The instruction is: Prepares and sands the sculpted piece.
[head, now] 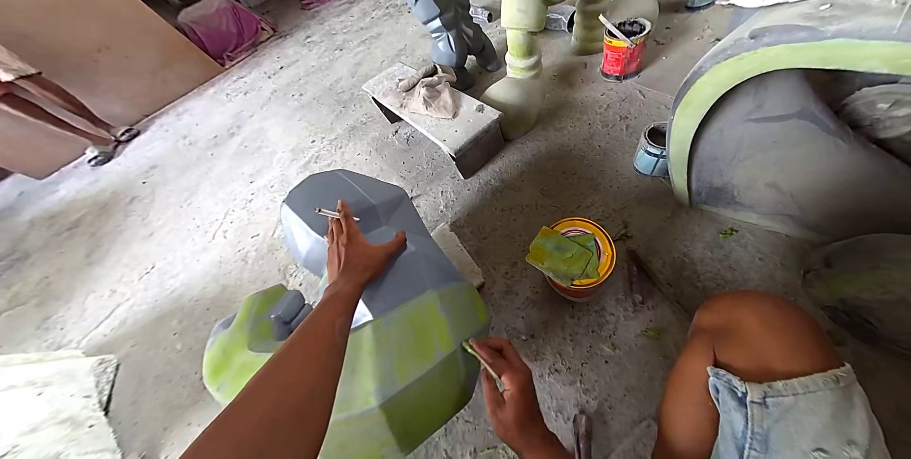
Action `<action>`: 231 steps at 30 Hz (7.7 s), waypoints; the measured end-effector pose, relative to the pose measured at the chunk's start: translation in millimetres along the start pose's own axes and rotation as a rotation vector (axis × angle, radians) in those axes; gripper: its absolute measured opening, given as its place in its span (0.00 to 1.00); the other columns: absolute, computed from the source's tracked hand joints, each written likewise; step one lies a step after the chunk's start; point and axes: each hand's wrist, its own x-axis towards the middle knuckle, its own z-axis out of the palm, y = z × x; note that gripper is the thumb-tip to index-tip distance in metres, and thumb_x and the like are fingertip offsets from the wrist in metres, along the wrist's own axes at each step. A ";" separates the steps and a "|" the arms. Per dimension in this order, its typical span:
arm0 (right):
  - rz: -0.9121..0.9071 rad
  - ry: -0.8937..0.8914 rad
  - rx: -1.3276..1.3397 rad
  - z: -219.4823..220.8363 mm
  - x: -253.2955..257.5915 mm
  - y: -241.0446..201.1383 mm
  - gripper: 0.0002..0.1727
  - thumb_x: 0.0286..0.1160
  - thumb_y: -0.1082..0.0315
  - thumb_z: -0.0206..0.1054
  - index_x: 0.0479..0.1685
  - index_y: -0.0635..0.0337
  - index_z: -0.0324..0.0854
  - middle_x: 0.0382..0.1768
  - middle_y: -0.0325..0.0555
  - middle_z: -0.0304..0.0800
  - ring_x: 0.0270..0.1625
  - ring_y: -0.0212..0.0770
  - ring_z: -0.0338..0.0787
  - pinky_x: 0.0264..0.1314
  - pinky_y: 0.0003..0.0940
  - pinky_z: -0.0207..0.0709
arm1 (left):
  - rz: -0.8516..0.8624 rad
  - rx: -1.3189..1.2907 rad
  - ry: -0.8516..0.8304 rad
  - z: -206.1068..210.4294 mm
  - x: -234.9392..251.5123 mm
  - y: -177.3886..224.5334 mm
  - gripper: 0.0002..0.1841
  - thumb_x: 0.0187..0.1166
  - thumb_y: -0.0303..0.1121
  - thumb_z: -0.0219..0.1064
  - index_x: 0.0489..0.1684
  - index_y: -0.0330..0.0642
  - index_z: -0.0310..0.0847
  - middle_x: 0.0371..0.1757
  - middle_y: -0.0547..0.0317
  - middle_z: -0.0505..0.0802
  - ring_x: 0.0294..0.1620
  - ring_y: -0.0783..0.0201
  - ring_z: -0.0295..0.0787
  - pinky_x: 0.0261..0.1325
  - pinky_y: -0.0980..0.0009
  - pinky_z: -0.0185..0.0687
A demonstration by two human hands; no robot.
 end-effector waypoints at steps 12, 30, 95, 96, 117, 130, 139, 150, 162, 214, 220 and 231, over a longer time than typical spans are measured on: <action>-0.168 -0.020 -0.089 0.8 25.2 -7.2 0.25 0.76 0.73 0.60 0.68 0.42 0.89 0.67 0.43 0.87 0.69 0.38 0.86 0.70 0.36 0.86 | -0.047 -0.019 -0.080 -5.5 27.2 -4.7 0.71 0.54 0.70 0.79 0.97 0.40 0.38 0.90 0.30 0.61 0.89 0.33 0.59 0.83 0.31 0.60; -0.153 -0.090 -0.115 10.9 42.8 -29.7 0.25 0.74 0.72 0.60 0.68 0.40 0.89 0.67 0.42 0.87 0.69 0.37 0.85 0.70 0.34 0.85 | -0.082 -0.051 -0.130 -9.7 41.5 -5.0 0.69 0.55 0.68 0.81 0.96 0.42 0.39 0.89 0.31 0.63 0.87 0.30 0.62 0.79 0.26 0.62; 0.164 0.038 0.137 -13.3 31.7 -2.2 0.19 0.77 0.72 0.61 0.63 0.56 0.90 0.52 0.41 0.94 0.55 0.32 0.92 0.60 0.33 0.89 | -0.079 -0.073 -0.199 -9.8 64.0 -12.9 0.71 0.53 0.69 0.80 0.96 0.40 0.38 0.88 0.28 0.64 0.87 0.31 0.61 0.81 0.28 0.59; 0.125 0.075 0.109 -13.3 42.3 -3.5 0.19 0.77 0.73 0.61 0.63 0.55 0.90 0.52 0.41 0.94 0.55 0.32 0.92 0.60 0.32 0.88 | -0.077 -0.073 -0.196 -10.0 63.3 -12.2 0.71 0.54 0.69 0.80 0.96 0.40 0.37 0.88 0.29 0.64 0.88 0.31 0.61 0.82 0.28 0.59; 0.032 -0.066 -0.258 -18.3 1.6 31.1 0.26 0.73 0.72 0.66 0.70 0.39 0.88 0.62 0.34 0.91 0.58 0.28 0.91 0.57 0.30 0.90 | -0.076 -0.065 -0.145 -10.8 50.0 -6.6 0.69 0.56 0.66 0.81 0.96 0.40 0.38 0.89 0.30 0.63 0.87 0.31 0.62 0.80 0.27 0.60; 0.132 0.001 0.025 4.8 27.2 -21.9 0.22 0.75 0.75 0.62 0.65 0.48 0.91 0.58 0.39 0.89 0.58 0.30 0.88 0.61 0.29 0.87 | -0.080 -0.027 -0.173 -7.6 47.8 -6.3 0.71 0.54 0.70 0.79 0.97 0.41 0.36 0.90 0.29 0.60 0.89 0.31 0.58 0.81 0.26 0.58; 0.074 -0.150 0.023 10.8 -30.7 -41.3 0.24 0.73 0.75 0.64 0.66 0.47 0.90 0.64 0.41 0.88 0.63 0.34 0.89 0.65 0.34 0.88 | -0.074 -0.034 -0.158 -10.3 44.8 -4.9 0.71 0.55 0.69 0.79 0.97 0.40 0.35 0.91 0.29 0.58 0.91 0.30 0.55 0.83 0.27 0.56; 0.101 0.199 0.031 5.9 42.7 1.4 0.19 0.78 0.73 0.63 0.65 0.56 0.90 0.59 0.42 0.92 0.61 0.32 0.90 0.65 0.31 0.88 | -0.065 -0.016 -0.101 -3.7 30.6 -5.2 0.72 0.54 0.71 0.78 0.97 0.42 0.36 0.91 0.30 0.59 0.89 0.31 0.58 0.79 0.26 0.61; 0.222 -0.002 -0.306 13.9 -27.7 1.0 0.25 0.73 0.68 0.66 0.73 0.48 0.86 0.55 0.39 0.91 0.48 0.29 0.91 0.49 0.30 0.90 | -0.045 -0.009 -0.065 -2.1 17.3 -3.6 0.71 0.53 0.71 0.78 0.97 0.43 0.37 0.91 0.30 0.59 0.89 0.30 0.58 0.80 0.29 0.62; 0.105 0.122 -0.194 23.0 29.5 -2.8 0.26 0.74 0.73 0.64 0.73 0.49 0.86 0.54 0.38 0.90 0.50 0.27 0.89 0.53 0.26 0.89 | -0.078 -0.033 -0.148 -7.2 50.1 -11.3 0.69 0.55 0.70 0.79 0.96 0.42 0.41 0.90 0.31 0.63 0.87 0.30 0.61 0.78 0.26 0.62; 0.019 -0.130 -0.357 -4.9 -5.2 18.4 0.25 0.73 0.68 0.64 0.71 0.40 0.87 0.61 0.37 0.90 0.56 0.29 0.91 0.54 0.31 0.90 | -0.074 -0.021 -0.149 -3.7 52.7 -16.6 0.70 0.54 0.71 0.78 0.96 0.42 0.41 0.90 0.32 0.62 0.88 0.30 0.59 0.80 0.26 0.60; 0.252 0.014 -0.085 -14.3 63.3 6.7 0.18 0.80 0.68 0.60 0.63 0.48 0.91 0.56 0.38 0.92 0.58 0.28 0.90 0.64 0.29 0.86 | -0.073 -0.025 -0.119 -5.0 38.4 -8.2 0.70 0.54 0.71 0.78 0.97 0.42 0.40 0.91 0.33 0.60 0.89 0.31 0.58 0.79 0.25 0.61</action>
